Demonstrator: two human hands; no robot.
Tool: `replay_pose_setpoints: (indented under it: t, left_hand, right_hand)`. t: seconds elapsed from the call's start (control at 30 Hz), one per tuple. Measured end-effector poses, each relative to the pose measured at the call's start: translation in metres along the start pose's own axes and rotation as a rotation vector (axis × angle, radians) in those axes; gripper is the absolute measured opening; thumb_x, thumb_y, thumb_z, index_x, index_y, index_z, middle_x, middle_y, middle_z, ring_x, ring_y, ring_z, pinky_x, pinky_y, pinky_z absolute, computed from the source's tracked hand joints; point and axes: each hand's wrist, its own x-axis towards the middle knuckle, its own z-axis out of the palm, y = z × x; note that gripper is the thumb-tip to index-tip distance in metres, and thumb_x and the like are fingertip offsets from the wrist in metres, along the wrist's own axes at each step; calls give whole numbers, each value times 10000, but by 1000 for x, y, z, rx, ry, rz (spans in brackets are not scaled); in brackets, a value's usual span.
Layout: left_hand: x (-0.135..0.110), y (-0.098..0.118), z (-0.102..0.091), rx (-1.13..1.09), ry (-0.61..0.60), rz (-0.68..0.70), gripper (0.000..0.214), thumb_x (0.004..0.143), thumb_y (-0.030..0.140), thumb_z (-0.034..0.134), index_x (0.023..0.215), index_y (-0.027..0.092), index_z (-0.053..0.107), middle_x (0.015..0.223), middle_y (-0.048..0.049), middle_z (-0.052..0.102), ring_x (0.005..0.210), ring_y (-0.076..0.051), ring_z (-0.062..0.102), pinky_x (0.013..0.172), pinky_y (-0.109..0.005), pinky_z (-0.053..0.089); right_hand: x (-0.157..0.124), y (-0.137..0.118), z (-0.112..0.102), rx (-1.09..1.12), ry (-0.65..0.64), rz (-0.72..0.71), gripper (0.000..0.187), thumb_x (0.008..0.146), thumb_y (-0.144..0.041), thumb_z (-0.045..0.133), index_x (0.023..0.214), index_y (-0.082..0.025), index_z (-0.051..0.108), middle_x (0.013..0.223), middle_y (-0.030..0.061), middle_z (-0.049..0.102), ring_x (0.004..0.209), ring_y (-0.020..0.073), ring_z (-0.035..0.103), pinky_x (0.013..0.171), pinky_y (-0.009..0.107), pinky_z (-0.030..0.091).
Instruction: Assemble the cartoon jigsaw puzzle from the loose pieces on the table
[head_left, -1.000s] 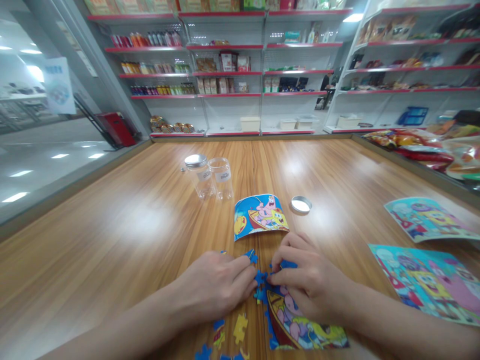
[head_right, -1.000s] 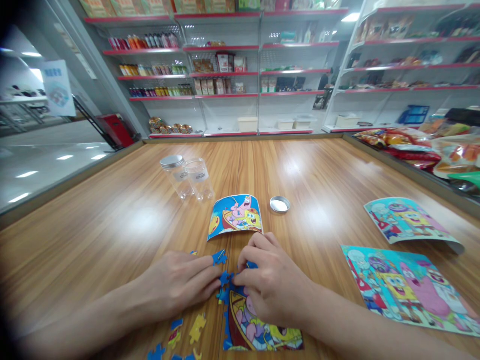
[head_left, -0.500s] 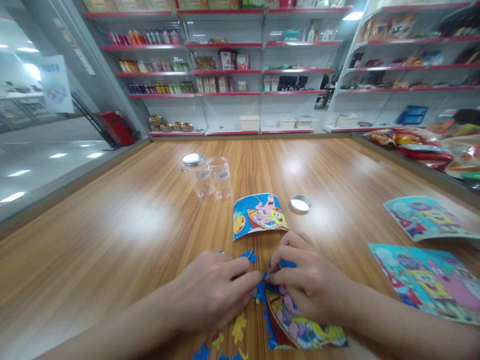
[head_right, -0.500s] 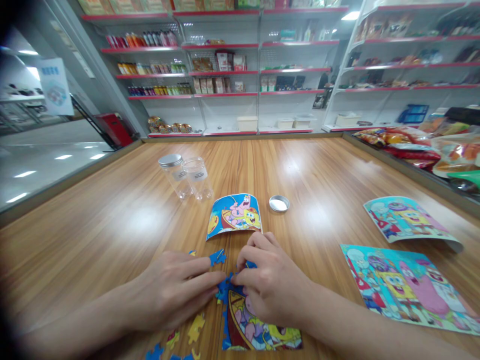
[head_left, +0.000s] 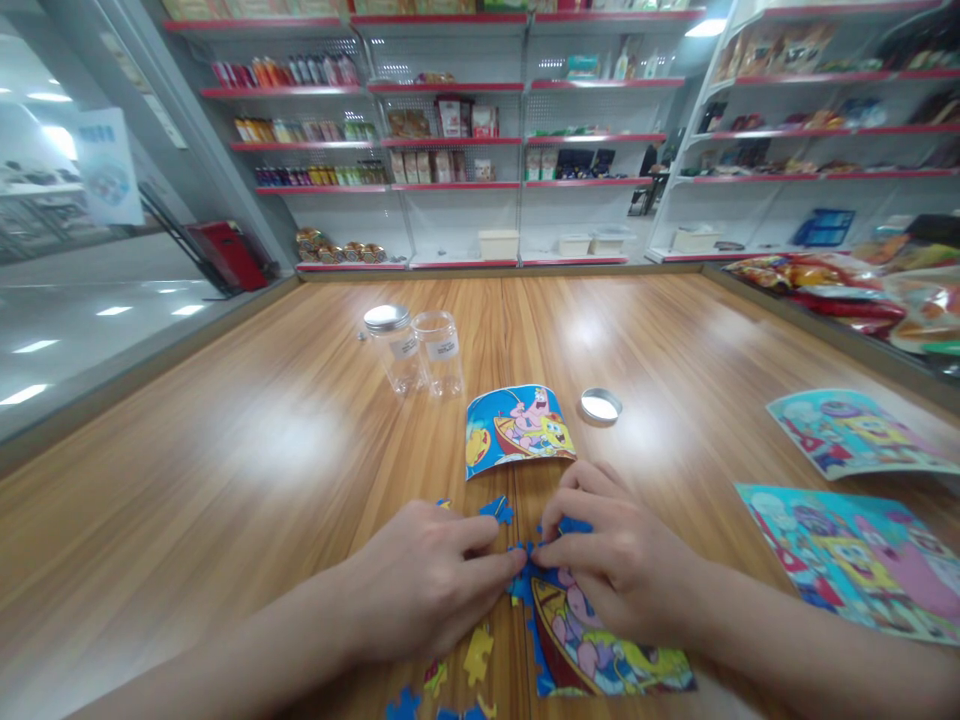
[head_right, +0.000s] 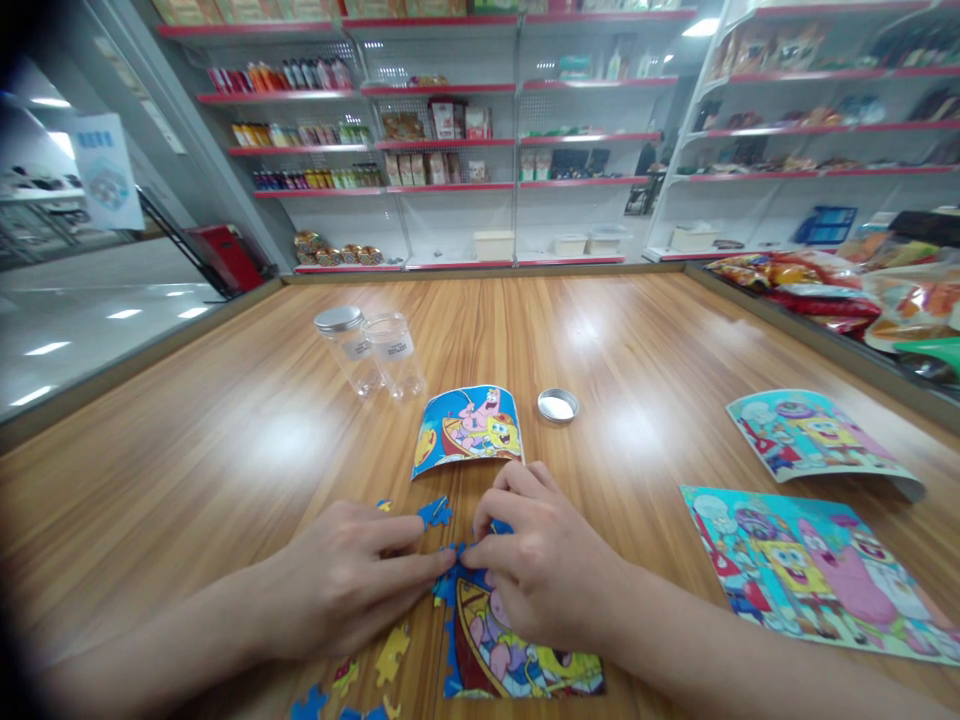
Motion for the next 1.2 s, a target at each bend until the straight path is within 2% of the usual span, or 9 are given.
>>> replay_pose_setpoints:
  t: [0.13,0.3,0.5,0.7,0.87,1.2]
  left_hand:
    - [2,4,-2,-35,-25,11,221,983,209,452,1098,182,639,758,-8,567,554,-164,499,447,-328,341]
    - [1,8,-2,-12,21,20,201,980,186,452,991,160,651,727,-13,580,534,-166,515,438,-326,395]
    - [1,12,-1,-9,-3,16,214,977,176,456,1067,135,645,761,-24,607,564,-180,563,457,-337,458]
    - [-1,6,-1,-55,68,-71,260,983,248,496,1206,165,601,822,-24,618,602,-175,579,452,-316,423]
    - [-1,1,3,-66,43,-105,180,1000,263,484,1035,212,652,787,-5,602,614,-170,582,473,-310,414]
    - [1,3,8,25,134,-63,212,1019,246,467,973,171,660,711,5,582,533,-135,519,438,-266,351]
  right_hand:
    - [0,1,0,-2,6,-11,260,774,-65,577,895,-214,754,905,53,645,867,222,457,754,395,383]
    - [0,0,0,-5,4,-12,277,771,-61,582,913,-220,759,904,53,648,873,223,462,759,393,383]
    - [0,0,1,6,17,-13,268,759,-56,586,896,-211,757,898,51,651,866,222,459,754,396,378]
    - [0,-1,0,8,17,-14,253,777,-52,567,866,-202,750,902,55,651,867,219,458,751,393,380]
    - [0,-1,-1,6,11,-12,254,757,-60,589,881,-210,753,907,52,652,877,222,465,758,392,385]
    - [1,0,1,-8,3,-9,287,746,-45,570,878,-221,754,898,49,645,868,220,461,751,387,383]
